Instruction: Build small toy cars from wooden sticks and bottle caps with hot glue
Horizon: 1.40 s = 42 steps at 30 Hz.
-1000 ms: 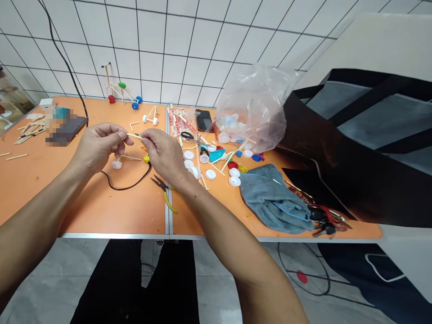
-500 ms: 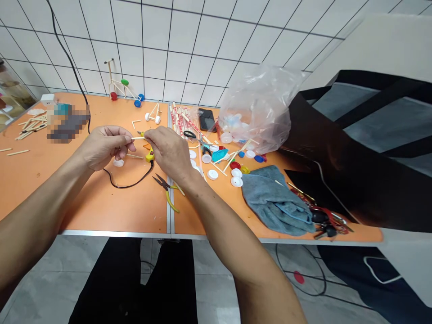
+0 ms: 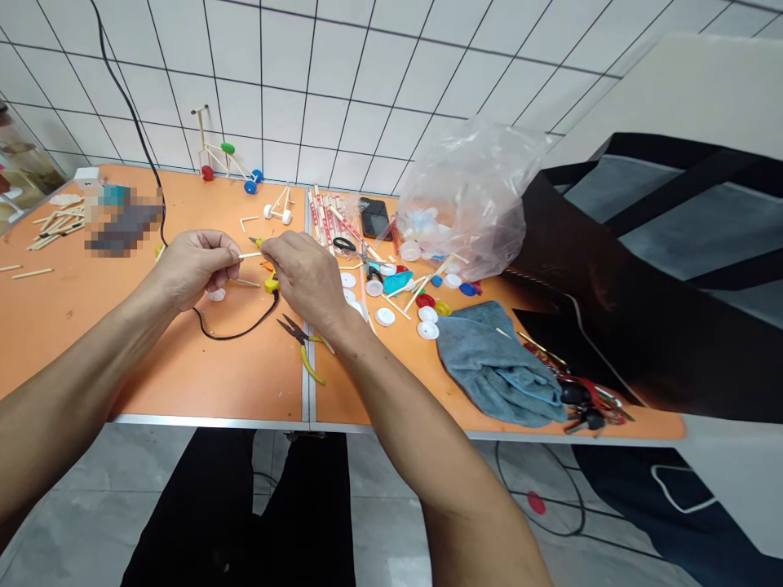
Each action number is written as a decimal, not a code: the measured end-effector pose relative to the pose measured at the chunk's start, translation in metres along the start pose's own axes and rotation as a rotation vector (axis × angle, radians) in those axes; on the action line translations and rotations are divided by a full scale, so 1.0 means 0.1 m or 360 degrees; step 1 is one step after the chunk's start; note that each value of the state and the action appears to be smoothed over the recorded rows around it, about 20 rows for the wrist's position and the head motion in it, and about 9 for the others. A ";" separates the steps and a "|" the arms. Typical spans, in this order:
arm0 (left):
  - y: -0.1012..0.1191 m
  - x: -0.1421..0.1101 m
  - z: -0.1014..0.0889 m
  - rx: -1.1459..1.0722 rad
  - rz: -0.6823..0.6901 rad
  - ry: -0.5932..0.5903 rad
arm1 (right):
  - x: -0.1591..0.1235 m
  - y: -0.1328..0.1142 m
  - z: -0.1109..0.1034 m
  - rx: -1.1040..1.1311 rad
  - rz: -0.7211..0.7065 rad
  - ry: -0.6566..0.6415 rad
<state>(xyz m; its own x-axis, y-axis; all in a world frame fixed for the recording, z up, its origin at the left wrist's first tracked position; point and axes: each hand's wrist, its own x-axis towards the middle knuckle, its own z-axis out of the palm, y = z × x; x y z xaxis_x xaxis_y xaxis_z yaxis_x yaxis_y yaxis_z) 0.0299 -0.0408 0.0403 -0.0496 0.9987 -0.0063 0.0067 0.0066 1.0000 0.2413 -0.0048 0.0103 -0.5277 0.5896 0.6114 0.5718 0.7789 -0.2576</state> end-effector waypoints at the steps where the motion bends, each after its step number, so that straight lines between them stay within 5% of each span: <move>1: 0.00 0.00 0.00 -0.0009 -0.0008 0.0007 | 0.00 0.00 0.00 0.0018 0.0012 0.0000; 17: 0.13 -0.06 0.03 -0.0183 -0.0157 -0.0097 | 0.02 -0.01 0.03 0.0330 0.0133 0.0099; 28: 0.04 -0.04 0.02 0.0384 0.0299 0.0134 | 0.02 -0.06 0.00 0.0250 0.0257 0.0007; 42: -0.22 0.05 -0.15 0.1772 0.1088 0.0242 | 0.03 -0.32 -0.02 0.0341 0.0449 -0.0162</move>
<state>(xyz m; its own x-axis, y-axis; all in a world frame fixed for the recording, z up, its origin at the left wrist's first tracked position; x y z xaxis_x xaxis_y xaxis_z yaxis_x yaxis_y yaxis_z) 0.0146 -0.0370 0.0186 0.1812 0.8018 0.5695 0.8860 -0.3844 0.2593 0.2231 -0.0282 0.0215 -0.4343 0.7973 0.4191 0.5648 0.6035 -0.5628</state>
